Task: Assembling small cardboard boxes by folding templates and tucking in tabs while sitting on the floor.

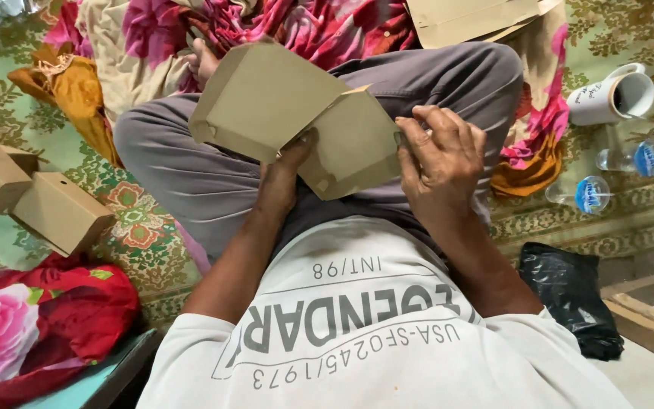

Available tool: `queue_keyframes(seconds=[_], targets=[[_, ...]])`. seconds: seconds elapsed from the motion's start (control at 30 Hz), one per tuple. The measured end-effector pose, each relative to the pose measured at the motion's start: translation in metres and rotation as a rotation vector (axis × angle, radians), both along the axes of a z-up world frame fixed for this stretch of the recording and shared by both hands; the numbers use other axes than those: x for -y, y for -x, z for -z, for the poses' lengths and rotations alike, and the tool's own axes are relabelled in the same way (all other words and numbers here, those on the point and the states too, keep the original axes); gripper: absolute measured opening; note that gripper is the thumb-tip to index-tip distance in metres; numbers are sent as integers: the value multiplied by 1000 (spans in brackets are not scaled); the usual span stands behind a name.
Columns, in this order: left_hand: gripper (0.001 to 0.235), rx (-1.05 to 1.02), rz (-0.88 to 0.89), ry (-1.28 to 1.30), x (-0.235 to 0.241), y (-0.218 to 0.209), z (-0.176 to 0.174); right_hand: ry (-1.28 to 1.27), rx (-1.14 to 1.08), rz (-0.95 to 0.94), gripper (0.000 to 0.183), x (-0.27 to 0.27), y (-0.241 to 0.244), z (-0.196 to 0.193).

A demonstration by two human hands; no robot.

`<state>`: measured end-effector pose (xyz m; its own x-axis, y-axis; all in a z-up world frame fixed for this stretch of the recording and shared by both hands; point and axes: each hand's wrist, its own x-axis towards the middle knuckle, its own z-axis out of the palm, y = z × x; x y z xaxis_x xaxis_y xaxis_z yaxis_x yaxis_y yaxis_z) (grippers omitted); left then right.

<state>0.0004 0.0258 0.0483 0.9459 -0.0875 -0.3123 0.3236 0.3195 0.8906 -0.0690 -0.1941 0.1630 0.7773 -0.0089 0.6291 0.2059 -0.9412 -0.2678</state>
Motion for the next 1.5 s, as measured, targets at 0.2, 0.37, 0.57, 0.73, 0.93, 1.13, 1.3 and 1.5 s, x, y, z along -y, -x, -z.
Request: queue_keyframes(seconds=[0.2,0.37,0.57,0.73,0.93,1.13,1.3,1.5], targets=[[53,-100,-107,-23,8,-6,18,197,-80,-37,18,-6,0,16],[49,-73,-127,24,9,-14,37,218,-137,-71,20,-4,-1,27],[40,-69,-102,87,8,-15,32,92,-168,-108,32,-1,0,35],[36,-53,-79,148,5,-18,21,-131,-74,-116,52,6,4,34],[37,-267,4,183,-4,-23,44,-484,41,-210,66,2,9,20],[31,-278,5,221,1,-24,8,-687,-18,-279,74,-9,15,16],[33,-298,41,256,1,-24,23,-752,-84,-189,66,-9,17,13],[32,-264,45,186,-9,-21,31,-733,-200,-105,47,-1,9,28]])
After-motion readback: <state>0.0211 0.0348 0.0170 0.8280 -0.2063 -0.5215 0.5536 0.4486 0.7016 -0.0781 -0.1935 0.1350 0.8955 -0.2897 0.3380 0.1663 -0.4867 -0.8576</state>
